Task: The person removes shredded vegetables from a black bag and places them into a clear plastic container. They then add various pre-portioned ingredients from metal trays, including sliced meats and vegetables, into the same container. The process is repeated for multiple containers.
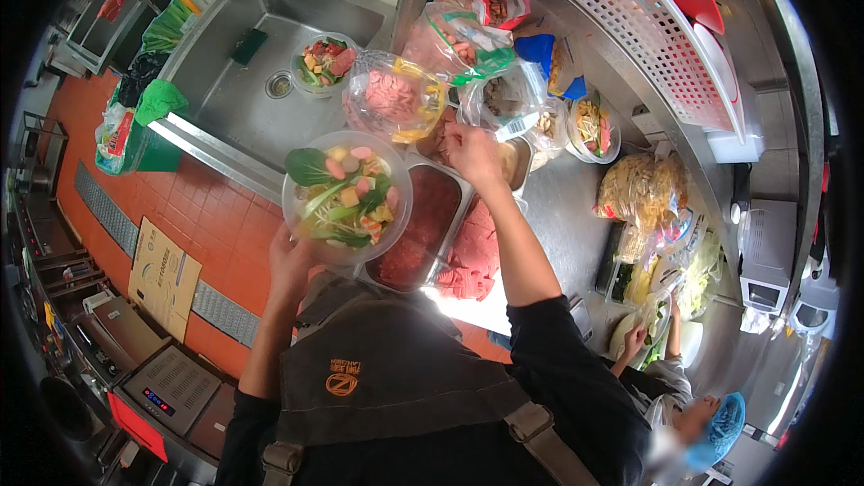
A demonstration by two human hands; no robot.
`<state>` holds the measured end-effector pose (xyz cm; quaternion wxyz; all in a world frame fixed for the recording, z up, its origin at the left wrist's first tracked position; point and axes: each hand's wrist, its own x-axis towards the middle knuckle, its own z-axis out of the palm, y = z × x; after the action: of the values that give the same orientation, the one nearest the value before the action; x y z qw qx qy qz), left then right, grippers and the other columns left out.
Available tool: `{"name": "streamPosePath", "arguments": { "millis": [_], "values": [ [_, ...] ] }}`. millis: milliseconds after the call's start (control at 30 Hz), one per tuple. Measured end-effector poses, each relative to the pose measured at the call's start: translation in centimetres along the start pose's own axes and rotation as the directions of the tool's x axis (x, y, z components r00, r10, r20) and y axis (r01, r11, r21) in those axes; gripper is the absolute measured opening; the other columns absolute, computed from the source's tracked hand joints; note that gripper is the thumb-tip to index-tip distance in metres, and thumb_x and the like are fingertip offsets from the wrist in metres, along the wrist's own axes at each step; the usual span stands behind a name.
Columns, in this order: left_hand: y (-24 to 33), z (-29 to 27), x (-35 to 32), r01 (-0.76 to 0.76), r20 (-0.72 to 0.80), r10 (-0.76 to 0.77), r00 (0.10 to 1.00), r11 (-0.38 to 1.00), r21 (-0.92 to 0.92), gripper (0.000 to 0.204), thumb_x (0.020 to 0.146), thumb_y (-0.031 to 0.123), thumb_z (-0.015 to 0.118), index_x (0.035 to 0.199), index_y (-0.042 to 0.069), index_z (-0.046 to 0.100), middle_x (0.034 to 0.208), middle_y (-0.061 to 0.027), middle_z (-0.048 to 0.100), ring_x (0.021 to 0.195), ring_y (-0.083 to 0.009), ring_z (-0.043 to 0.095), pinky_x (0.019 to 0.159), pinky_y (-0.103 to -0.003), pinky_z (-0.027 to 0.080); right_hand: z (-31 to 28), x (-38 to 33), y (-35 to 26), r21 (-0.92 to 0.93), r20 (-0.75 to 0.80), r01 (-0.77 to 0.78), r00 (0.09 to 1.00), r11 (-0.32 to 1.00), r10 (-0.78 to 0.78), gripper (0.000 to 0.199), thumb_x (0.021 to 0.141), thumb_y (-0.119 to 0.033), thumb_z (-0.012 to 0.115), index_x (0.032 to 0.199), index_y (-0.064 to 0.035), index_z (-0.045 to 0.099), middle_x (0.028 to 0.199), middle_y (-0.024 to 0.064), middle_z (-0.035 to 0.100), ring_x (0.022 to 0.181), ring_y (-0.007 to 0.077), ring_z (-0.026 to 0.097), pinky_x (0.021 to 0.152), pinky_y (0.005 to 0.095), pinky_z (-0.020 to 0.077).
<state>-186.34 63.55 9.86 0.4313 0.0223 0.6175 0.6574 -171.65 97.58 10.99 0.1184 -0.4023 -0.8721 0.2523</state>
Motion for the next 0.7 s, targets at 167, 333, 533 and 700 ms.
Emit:
{"name": "streamPosePath", "arguments": {
  "millis": [167,333,533,700],
  "values": [
    [-0.3,-1.2,-1.4,0.033,-0.021,-0.034,0.999,0.998,-0.044,0.045,0.098,0.009,0.06,0.141,-0.003,0.052,0.121,-0.0157,0.069,0.097,-0.0244,0.073,0.079,-0.037,0.063,5.6,2.9,7.4,-0.464,0.198,-0.06,0.965,0.884,0.17,0.063,0.09,-0.015,0.057,0.151,-0.0229,0.044,0.13,0.0243,0.063,0.111,0.0387,0.068,0.092,0.0506,0.055],
    [-0.5,-0.9,-2.8,0.027,-0.05,-0.029,0.998,0.999,-0.032,0.042,0.099,0.007,0.053,0.139,-0.003,0.052,0.119,-0.0172,0.07,0.093,-0.0276,0.075,0.077,-0.041,0.065,7.5,4.1,7.9,-0.504,0.275,0.073,0.958,0.861,0.08,0.051,0.092,-0.018,0.063,0.142,-0.0129,0.051,0.134,0.0253,0.05,0.107,0.0436,0.067,0.092,0.0512,0.0557],
    [-0.7,-0.5,-3.7,0.047,-0.06,-0.049,0.997,0.998,-0.04,0.042,0.1,0.008,0.055,0.14,-0.004,0.052,0.119,-0.0167,0.07,0.094,-0.0255,0.074,0.076,-0.037,0.064,6.8,4.1,8.5,-0.507,0.327,0.212,0.944,0.835,-0.041,0.035,0.091,-0.019,0.063,0.124,-0.0094,0.059,0.132,0.0237,0.054,0.109,0.0406,0.068,0.089,0.0487,0.057],
    [-0.8,-0.3,-3.9,0.054,-0.032,-0.056,0.998,0.997,-0.052,0.042,0.101,0.011,0.058,0.14,-0.005,0.052,0.119,-0.0162,0.07,0.093,-0.023,0.074,0.072,-0.034,0.063,7.2,4.3,9.6,-0.307,0.29,0.23,0.947,0.924,-0.139,0.035,0.091,-0.027,0.066,0.121,-0.0095,0.063,0.129,0.0205,0.063,0.111,0.0381,0.068,0.092,0.0491,0.0553]
  ]
}}
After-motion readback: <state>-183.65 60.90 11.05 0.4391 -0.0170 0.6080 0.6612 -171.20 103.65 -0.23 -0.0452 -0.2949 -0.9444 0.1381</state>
